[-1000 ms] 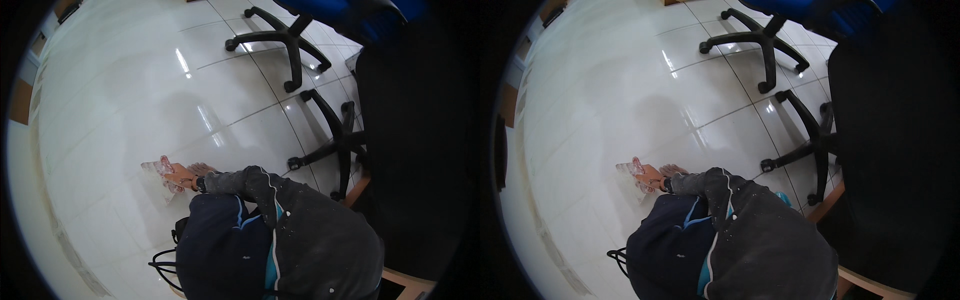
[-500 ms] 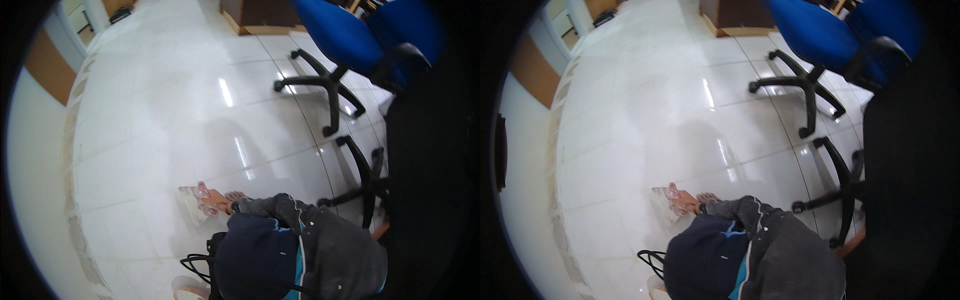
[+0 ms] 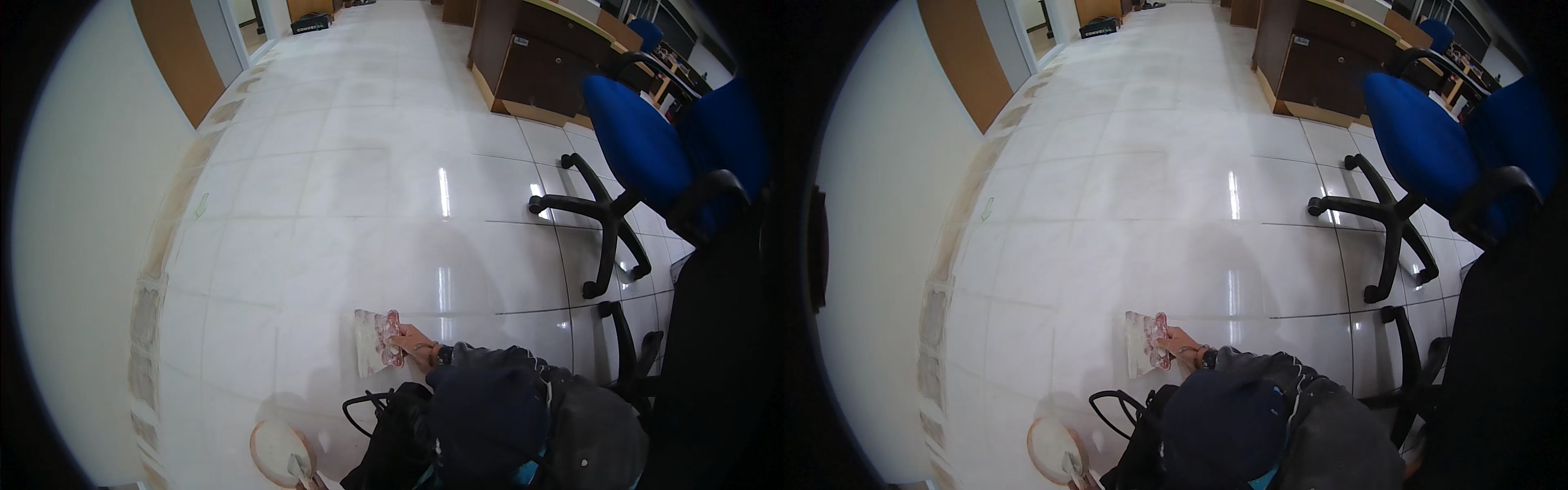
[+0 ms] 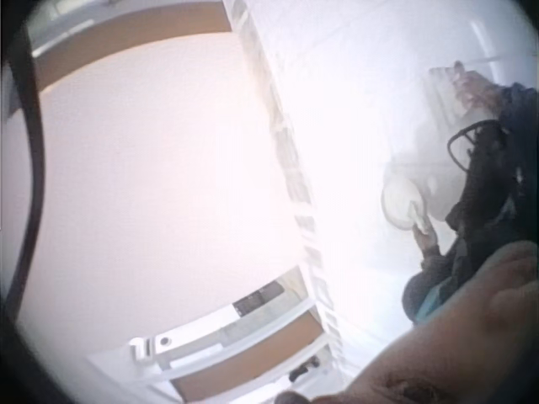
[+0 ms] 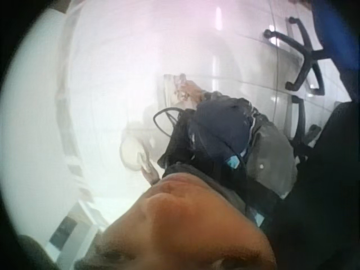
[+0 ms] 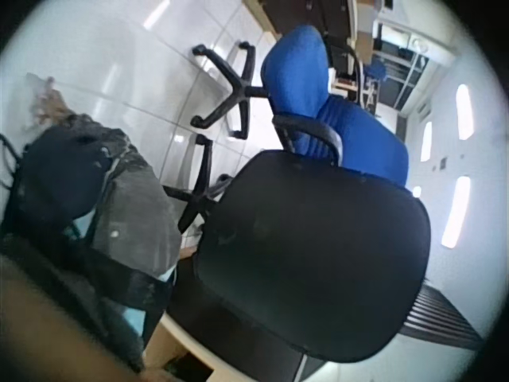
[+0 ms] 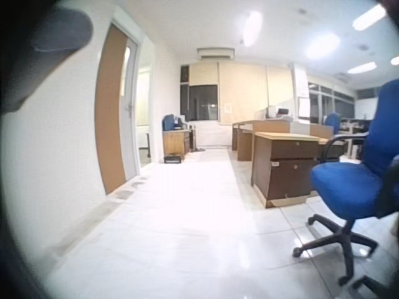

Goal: The person applies white grout to the gaps between floor tiles using a red spreader tool, scooping material from a round container and smoothing it into the seams.

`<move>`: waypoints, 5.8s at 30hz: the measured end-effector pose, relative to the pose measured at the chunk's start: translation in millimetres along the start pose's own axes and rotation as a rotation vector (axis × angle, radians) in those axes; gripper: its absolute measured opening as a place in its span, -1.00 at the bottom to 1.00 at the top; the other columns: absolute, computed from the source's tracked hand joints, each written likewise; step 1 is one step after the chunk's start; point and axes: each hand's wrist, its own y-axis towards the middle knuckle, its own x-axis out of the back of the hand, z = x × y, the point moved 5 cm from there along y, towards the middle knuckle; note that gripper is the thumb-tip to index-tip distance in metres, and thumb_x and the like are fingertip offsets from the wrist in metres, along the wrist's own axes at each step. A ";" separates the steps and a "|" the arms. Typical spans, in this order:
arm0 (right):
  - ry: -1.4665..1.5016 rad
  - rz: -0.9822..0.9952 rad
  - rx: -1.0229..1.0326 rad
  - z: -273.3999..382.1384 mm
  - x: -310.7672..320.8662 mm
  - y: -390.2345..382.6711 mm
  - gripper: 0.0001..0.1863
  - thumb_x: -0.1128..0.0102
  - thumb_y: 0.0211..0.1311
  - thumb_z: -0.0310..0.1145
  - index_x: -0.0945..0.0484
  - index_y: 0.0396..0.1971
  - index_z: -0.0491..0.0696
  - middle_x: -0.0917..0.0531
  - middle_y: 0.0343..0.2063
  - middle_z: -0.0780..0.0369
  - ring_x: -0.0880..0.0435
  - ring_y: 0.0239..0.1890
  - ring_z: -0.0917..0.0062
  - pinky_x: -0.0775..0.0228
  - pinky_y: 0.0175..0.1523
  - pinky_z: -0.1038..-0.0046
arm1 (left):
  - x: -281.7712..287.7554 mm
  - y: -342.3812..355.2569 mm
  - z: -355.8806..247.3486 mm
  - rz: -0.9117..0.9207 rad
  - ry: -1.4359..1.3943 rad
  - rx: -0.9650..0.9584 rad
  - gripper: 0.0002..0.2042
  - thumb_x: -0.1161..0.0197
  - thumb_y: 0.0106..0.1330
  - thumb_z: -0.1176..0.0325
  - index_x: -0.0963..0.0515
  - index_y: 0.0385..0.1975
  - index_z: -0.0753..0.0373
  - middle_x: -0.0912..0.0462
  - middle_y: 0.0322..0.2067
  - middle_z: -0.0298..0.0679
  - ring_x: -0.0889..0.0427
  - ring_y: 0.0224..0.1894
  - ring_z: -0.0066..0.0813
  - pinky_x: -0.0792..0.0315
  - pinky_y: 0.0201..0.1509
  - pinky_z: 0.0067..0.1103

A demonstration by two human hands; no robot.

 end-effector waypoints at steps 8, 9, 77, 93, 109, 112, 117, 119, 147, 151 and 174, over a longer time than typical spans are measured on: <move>-0.026 0.133 -0.077 24.1 5.6 -8.8 -0.69 -0.13 0.22 -0.36 -0.47 -0.07 -0.16 -0.63 -0.30 0.24 -0.64 -0.31 0.53 -0.56 -0.23 0.44 | -26.8 0.3 -10.9 -0.003 -0.513 -0.273 -0.49 -0.08 0.36 0.15 -0.27 0.12 0.45 -0.52 -0.07 0.11 -0.48 -0.01 -0.04 -0.39 0.04 -0.39; -0.014 0.106 -0.094 27.3 -0.3 -10.5 -0.70 -0.12 0.21 -0.39 -0.46 -0.07 -0.16 -0.63 -0.29 0.24 -0.64 -0.31 0.51 -0.56 -0.23 0.44 | -32.7 3.7 -2.1 -0.021 -0.519 -0.237 -0.49 -0.08 0.36 0.15 -0.27 0.12 0.45 -0.52 -0.07 0.11 -0.48 -0.01 -0.04 -0.39 0.04 -0.39; -0.825 1.205 0.665 50.0 -132.4 -21.9 -0.64 -0.15 0.12 -0.40 -0.50 -0.05 -0.15 -0.62 -0.49 -0.01 -0.64 -0.42 0.13 -0.48 -0.28 0.33 | -125.1 -107.7 -104.2 0.059 -1.355 0.540 -0.64 -0.02 0.38 0.06 -0.43 -0.06 0.24 -0.14 -0.64 -0.55 -0.15 -0.68 -0.80 -0.56 -0.49 -0.66; -1.037 1.400 0.988 28.7 -136.9 -48.8 -0.51 -0.15 -0.04 -0.50 -0.50 0.01 0.06 -0.64 -0.12 0.21 -0.67 -0.28 0.34 -0.54 -0.29 0.34 | -95.1 -123.8 -107.1 -0.005 -1.363 0.474 -0.64 -0.04 0.38 0.10 -0.46 -0.10 0.31 -0.14 -0.69 -0.57 -0.16 -0.69 -0.83 -0.55 -0.55 -0.70; -1.168 1.214 1.083 47.1 -138.4 -48.8 -0.55 -0.14 -0.06 -0.52 -0.54 -0.05 0.01 -0.67 -0.22 0.14 -0.68 -0.34 0.31 -0.53 -0.32 0.34 | -41.5 -148.3 -146.8 -0.095 -1.190 0.406 -0.58 0.02 0.41 0.13 -0.41 0.05 0.36 -0.09 -0.71 -0.57 -0.11 -0.71 -0.82 -0.53 -0.57 -0.71; -1.287 1.248 1.044 43.9 -139.3 -46.1 -0.55 -0.14 -0.02 -0.52 -0.52 -0.03 -0.02 -0.66 -0.21 0.12 -0.67 -0.34 0.28 -0.52 -0.29 0.40 | -37.9 -159.2 -146.2 -0.073 -1.265 0.368 -0.56 -0.01 0.40 0.11 -0.40 0.09 0.34 -0.11 -0.69 -0.55 -0.15 -0.68 -0.82 -0.55 -0.53 -0.69; -1.015 1.080 0.601 40.0 -139.1 -18.1 -0.65 -0.15 0.09 -0.47 -0.50 -0.06 -0.11 -0.65 -0.41 0.12 -0.64 -0.48 0.43 -0.46 -0.33 0.47 | -53.9 -150.1 -135.4 -0.035 -1.298 0.346 -0.59 0.00 0.40 0.15 -0.40 0.07 0.33 -0.10 -0.69 -0.54 -0.14 -0.68 -0.81 -0.55 -0.57 -0.70; -0.759 1.007 0.508 44.1 -139.9 -10.7 -0.67 -0.16 0.11 -0.41 -0.51 -0.08 -0.13 -0.63 -0.59 0.12 -0.60 -0.60 0.48 -0.42 -0.41 0.45 | -70.4 -139.2 -133.7 0.005 -1.305 0.360 -0.59 -0.01 0.40 0.15 -0.40 0.07 0.33 -0.10 -0.68 -0.53 -0.14 -0.67 -0.81 -0.56 -0.57 -0.70; -1.232 1.414 1.051 48.9 -131.1 -38.8 -0.52 -0.16 0.00 -0.47 -0.44 0.02 -0.01 -0.61 -0.14 0.12 -0.65 -0.31 0.24 -0.52 -0.29 0.28 | -75.8 -148.7 -125.5 -0.069 -1.454 0.339 -0.59 -0.02 0.39 0.17 -0.38 0.08 0.35 -0.12 -0.67 -0.53 -0.17 -0.67 -0.80 -0.60 -0.49 -0.67; -1.293 1.299 1.040 64.3 -133.1 -26.8 -0.53 -0.14 0.03 -0.48 -0.44 0.03 -0.04 -0.62 -0.22 0.07 -0.64 -0.33 0.21 -0.51 -0.30 0.32 | -70.5 -148.5 -115.5 -0.123 -1.467 0.305 -0.58 0.01 0.40 0.11 -0.38 0.10 0.29 -0.13 -0.66 -0.52 -0.18 -0.65 -0.79 -0.59 -0.47 -0.64; -0.809 1.048 -0.116 50.6 -128.3 -3.1 -0.36 -0.09 0.21 -0.51 -0.12 0.30 -0.11 -0.47 0.04 0.13 -0.52 -0.03 0.42 -0.50 -0.16 0.35 | -115.0 -87.5 -48.3 -0.527 -0.607 0.537 -0.50 -0.05 0.26 -0.06 -0.49 -0.09 0.30 -0.64 -0.49 -0.01 -0.65 -0.42 -0.14 -0.50 -0.25 -0.38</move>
